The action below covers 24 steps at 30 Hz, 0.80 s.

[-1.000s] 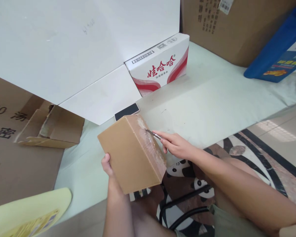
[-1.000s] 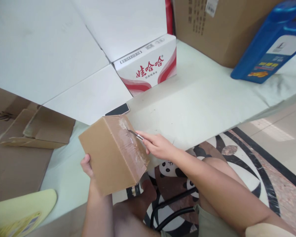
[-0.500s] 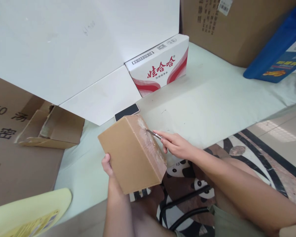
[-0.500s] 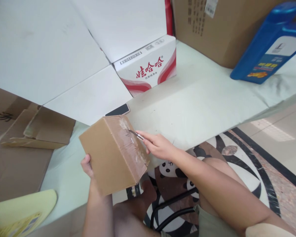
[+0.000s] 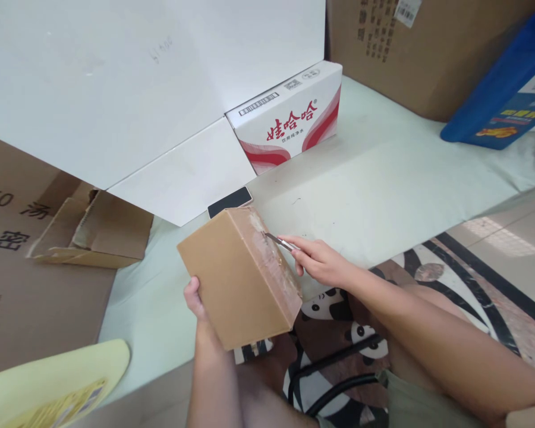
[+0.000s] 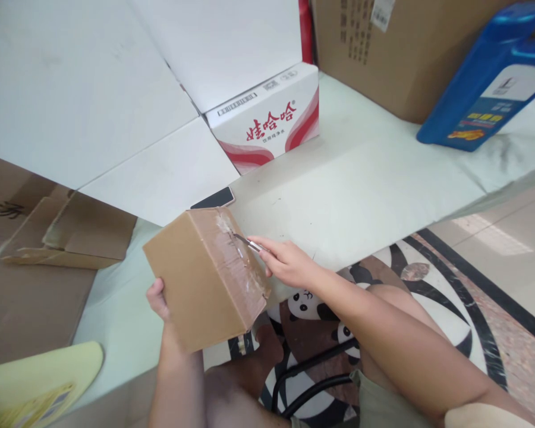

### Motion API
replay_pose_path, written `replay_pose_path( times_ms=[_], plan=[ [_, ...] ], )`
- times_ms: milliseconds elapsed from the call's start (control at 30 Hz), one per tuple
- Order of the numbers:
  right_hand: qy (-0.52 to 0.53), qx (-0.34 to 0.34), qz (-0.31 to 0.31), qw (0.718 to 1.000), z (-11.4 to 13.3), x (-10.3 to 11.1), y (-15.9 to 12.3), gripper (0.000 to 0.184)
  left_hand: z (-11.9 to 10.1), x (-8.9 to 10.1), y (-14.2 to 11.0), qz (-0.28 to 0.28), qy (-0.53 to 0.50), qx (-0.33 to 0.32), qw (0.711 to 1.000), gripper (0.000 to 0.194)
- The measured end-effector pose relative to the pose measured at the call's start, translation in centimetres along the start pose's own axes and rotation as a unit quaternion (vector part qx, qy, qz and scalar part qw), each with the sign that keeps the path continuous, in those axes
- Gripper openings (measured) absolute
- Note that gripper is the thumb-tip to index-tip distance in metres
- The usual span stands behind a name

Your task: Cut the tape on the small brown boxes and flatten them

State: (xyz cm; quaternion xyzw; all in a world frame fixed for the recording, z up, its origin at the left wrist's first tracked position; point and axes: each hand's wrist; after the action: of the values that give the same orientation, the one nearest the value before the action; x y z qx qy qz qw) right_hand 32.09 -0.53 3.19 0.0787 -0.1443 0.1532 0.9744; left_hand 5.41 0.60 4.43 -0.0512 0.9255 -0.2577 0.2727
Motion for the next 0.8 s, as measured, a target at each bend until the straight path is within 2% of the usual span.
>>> replay_pose_path(
  times_ms=[200,433,600,800],
  plan=[
    [0.003,0.003,0.002,1.000,0.18,0.14,0.02,0.049,-0.09,-0.58,-0.42,-0.027,0.002,0.001,1.000,0.051],
    [0.004,0.002,0.006,1.000,0.47,0.20,0.05,0.047,-0.21,-0.35,-0.39,-0.003,0.000,0.010,1.000,0.050],
    [0.002,0.003,0.004,1.000,0.32,0.16,-0.03,0.046,-0.05,-0.61,-0.35,-0.022,-0.016,0.005,1.000,0.052],
    [0.004,0.004,0.006,1.000,0.22,0.06,0.05,0.045,0.06,-0.09,-0.07,0.025,-0.017,0.004,1.000,0.055]
  ],
)
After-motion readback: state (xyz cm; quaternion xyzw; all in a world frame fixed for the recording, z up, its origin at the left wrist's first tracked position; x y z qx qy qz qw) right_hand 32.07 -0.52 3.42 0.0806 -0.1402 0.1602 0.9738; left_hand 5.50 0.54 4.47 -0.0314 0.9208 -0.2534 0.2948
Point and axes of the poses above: each hand's wrist, its own y-axis towards the middle knuckle, its own x-axis out of the back of the hand, z = x × y, and after that the axes turned 6 degrees about x, right-handed
